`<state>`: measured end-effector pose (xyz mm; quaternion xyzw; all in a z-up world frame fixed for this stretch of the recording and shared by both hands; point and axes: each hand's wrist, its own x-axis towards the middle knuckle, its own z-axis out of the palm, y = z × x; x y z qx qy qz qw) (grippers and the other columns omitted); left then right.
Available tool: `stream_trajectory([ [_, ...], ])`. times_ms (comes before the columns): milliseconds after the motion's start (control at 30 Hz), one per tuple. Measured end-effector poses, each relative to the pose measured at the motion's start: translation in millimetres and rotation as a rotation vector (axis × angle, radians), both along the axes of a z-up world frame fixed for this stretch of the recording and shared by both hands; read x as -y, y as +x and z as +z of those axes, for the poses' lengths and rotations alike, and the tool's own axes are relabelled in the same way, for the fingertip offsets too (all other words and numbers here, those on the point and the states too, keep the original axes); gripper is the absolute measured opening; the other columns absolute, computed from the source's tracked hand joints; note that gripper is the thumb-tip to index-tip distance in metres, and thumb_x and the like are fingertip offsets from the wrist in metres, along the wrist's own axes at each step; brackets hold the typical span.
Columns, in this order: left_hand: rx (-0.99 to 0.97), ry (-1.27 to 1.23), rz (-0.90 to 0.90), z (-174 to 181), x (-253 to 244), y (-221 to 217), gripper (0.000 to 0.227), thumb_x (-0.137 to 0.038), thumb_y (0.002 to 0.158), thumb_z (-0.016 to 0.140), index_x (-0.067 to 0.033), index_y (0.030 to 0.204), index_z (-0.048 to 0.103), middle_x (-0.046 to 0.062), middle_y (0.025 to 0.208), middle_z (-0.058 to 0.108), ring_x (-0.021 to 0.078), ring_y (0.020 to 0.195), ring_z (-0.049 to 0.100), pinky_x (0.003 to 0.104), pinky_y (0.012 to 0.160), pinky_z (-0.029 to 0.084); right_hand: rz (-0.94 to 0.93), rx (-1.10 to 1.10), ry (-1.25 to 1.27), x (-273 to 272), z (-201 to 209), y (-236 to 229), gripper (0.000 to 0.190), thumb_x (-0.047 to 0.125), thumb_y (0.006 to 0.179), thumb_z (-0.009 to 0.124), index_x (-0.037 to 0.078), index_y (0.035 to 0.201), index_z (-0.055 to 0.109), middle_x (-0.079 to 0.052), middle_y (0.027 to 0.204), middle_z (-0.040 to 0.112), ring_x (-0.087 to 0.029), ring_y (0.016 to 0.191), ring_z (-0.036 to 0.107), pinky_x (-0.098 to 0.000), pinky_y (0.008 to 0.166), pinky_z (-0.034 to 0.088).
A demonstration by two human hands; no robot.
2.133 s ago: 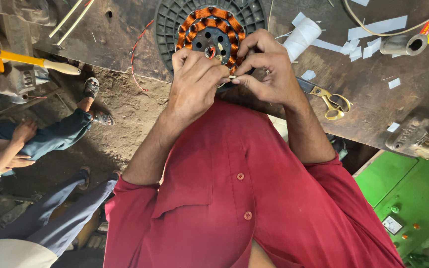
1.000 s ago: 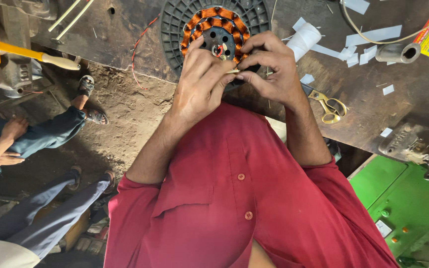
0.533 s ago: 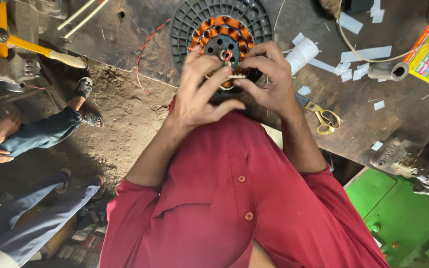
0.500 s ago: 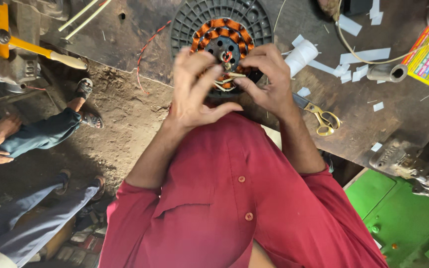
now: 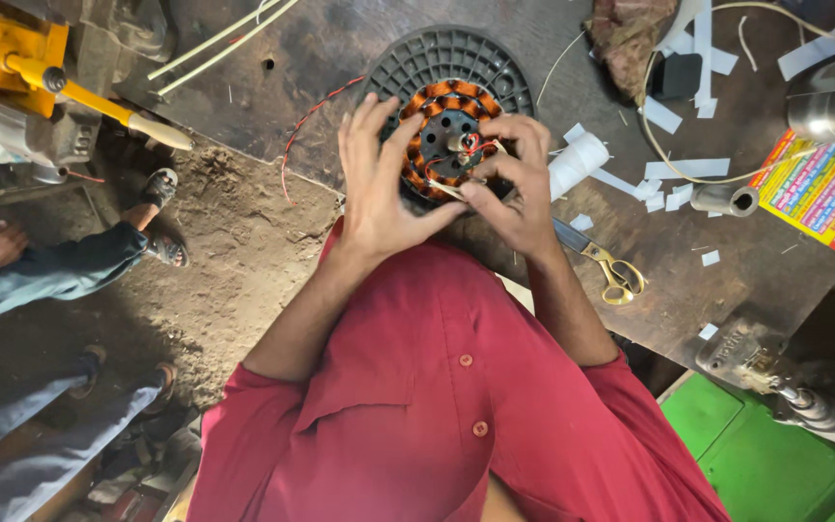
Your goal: The person assembles electrical components by twisting wires together, wrapping them with white tape, and securing them with a white plastic band. They use shears to trim excess wire and tape, then place the finished unit on the workbench.
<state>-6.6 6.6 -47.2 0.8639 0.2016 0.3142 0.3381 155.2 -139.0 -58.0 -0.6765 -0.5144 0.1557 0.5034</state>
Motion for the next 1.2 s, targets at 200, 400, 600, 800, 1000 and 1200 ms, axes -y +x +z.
stream_trajectory([
  [200,0.175,-0.108,-0.185,37,-24,19,0.042,-0.022,0.082,0.092,-0.0036,0.112,0.069,0.012,0.116,0.063,0.0293,0.114,0.059,0.043,0.101,0.049,-0.046,-0.126,0.048,0,-15,5,0.023,0.020,0.098,0.064,0.004,0.082,0.068,-0.011,0.126,0.065,-0.031,0.132,0.047,-0.0479,0.118,0.034],
  [400,0.199,-0.509,-0.330,48,-33,52,0.013,-0.008,0.093,0.083,-0.0011,0.093,0.072,0.006,0.090,0.067,0.0168,0.083,0.064,0.030,0.076,0.051,-0.137,-0.114,0.125,-5,-21,2,0.019,0.006,0.094,0.069,0.001,0.076,0.066,-0.010,0.112,0.068,-0.033,0.126,0.056,-0.0466,0.111,0.043],
  [600,0.361,-0.380,-0.261,35,-23,48,0.016,-0.010,0.091,0.085,-0.0010,0.092,0.071,0.008,0.091,0.067,0.0201,0.085,0.064,0.031,0.076,0.052,-0.167,-0.069,0.125,-5,-19,0,0.012,0.000,0.087,0.071,-0.002,0.076,0.066,-0.012,0.110,0.069,-0.035,0.124,0.058,-0.0474,0.109,0.046],
  [800,0.470,0.167,-0.138,30,-17,53,0.016,-0.006,0.090,0.082,-0.0027,0.093,0.067,0.010,0.087,0.061,0.0302,0.081,0.058,0.041,0.074,0.047,-0.201,-0.054,0.141,-12,-14,-6,0.015,0.000,0.086,0.074,-0.001,0.075,0.063,-0.012,0.108,0.069,-0.035,0.122,0.059,-0.0465,0.107,0.046],
  [1000,0.176,-0.316,-0.318,43,-34,51,0.019,-0.009,0.099,0.080,-0.0006,0.100,0.063,0.010,0.094,0.061,0.0256,0.085,0.061,0.034,0.078,0.051,-0.239,-0.057,0.129,-10,-16,-7,0.010,-0.001,0.089,0.074,-0.001,0.085,0.065,-0.012,0.107,0.072,-0.033,0.120,0.062,-0.0464,0.107,0.047],
  [1200,0.334,0.146,-0.256,59,-32,48,0.021,-0.010,0.090,0.085,-0.0009,0.094,0.067,0.009,0.088,0.062,0.0281,0.084,0.063,0.038,0.074,0.052,-0.248,-0.019,0.124,-16,-13,-8,0.015,0.004,0.089,0.080,0.000,0.087,0.066,-0.012,0.105,0.071,-0.033,0.118,0.062,-0.0456,0.105,0.049],
])
